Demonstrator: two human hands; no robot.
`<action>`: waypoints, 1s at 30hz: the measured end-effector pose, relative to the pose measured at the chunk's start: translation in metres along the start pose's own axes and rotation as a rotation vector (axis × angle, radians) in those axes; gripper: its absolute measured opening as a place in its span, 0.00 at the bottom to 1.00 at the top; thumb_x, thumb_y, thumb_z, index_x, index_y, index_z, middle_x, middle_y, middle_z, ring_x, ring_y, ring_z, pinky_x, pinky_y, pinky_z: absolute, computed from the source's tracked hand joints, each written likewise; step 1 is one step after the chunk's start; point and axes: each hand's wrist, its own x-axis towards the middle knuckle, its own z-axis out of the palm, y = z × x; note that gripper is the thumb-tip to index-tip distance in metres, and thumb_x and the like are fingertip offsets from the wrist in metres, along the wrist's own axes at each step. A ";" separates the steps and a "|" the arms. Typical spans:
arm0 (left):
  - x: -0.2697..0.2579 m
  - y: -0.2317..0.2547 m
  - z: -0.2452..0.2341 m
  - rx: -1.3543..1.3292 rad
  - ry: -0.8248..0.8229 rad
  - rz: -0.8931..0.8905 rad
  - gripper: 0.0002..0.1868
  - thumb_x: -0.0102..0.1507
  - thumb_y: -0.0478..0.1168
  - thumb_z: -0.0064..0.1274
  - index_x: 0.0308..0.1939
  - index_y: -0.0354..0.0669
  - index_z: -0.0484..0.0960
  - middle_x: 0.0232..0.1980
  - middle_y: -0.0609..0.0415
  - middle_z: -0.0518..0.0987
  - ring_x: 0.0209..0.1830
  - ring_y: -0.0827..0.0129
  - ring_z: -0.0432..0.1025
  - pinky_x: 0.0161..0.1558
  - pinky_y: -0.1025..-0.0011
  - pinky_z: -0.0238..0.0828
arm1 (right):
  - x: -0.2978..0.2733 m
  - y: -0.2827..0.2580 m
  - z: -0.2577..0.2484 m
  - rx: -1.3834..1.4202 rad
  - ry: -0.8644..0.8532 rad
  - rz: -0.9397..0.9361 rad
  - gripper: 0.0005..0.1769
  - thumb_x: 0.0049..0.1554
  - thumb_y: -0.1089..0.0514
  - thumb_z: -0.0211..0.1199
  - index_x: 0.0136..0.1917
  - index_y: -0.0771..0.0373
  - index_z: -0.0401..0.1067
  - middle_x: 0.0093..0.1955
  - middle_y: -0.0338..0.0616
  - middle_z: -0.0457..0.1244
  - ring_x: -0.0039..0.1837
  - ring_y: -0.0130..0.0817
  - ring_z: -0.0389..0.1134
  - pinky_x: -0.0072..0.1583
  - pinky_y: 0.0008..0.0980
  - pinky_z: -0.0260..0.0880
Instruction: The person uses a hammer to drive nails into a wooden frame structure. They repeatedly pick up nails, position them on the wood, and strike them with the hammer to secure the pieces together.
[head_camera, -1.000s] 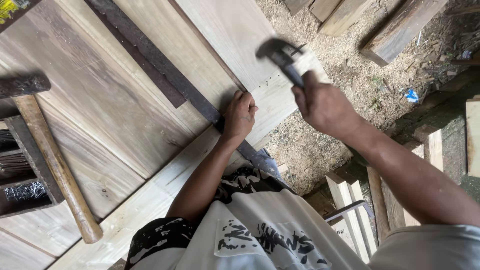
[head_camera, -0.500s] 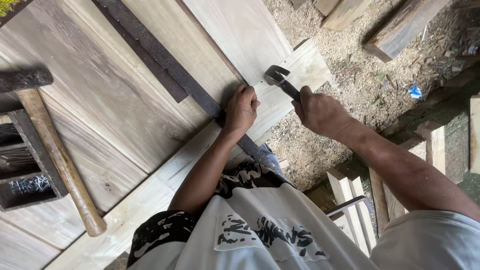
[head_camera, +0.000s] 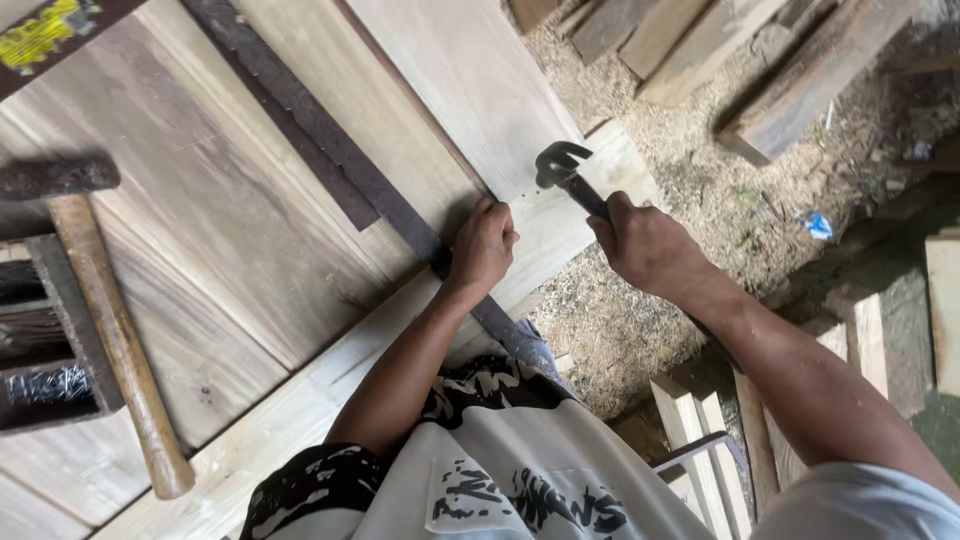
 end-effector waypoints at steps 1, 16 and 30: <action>-0.006 -0.003 -0.002 0.010 -0.015 -0.015 0.15 0.56 0.29 0.63 0.30 0.39 0.68 0.39 0.45 0.72 0.37 0.49 0.71 0.37 0.53 0.67 | -0.006 -0.005 0.001 0.038 0.060 -0.002 0.18 0.71 0.53 0.44 0.50 0.72 0.63 0.22 0.46 0.60 0.19 0.32 0.58 0.21 0.36 0.56; 0.003 -0.007 0.001 0.016 -0.102 -0.060 0.14 0.59 0.29 0.63 0.33 0.37 0.69 0.39 0.45 0.72 0.39 0.48 0.73 0.40 0.52 0.69 | -0.042 -0.001 0.027 0.142 0.289 0.002 0.21 0.75 0.52 0.41 0.58 0.75 0.60 0.30 0.43 0.59 0.23 0.24 0.58 0.23 0.29 0.59; -0.014 -0.038 0.027 0.013 0.083 0.158 0.04 0.58 0.29 0.53 0.31 0.40 0.74 0.40 0.45 0.72 0.38 0.52 0.70 0.41 0.55 0.68 | -0.105 0.020 0.138 0.041 0.261 0.313 0.18 0.69 0.50 0.53 0.51 0.71 0.62 0.31 0.67 0.64 0.34 0.67 0.67 0.35 0.57 0.68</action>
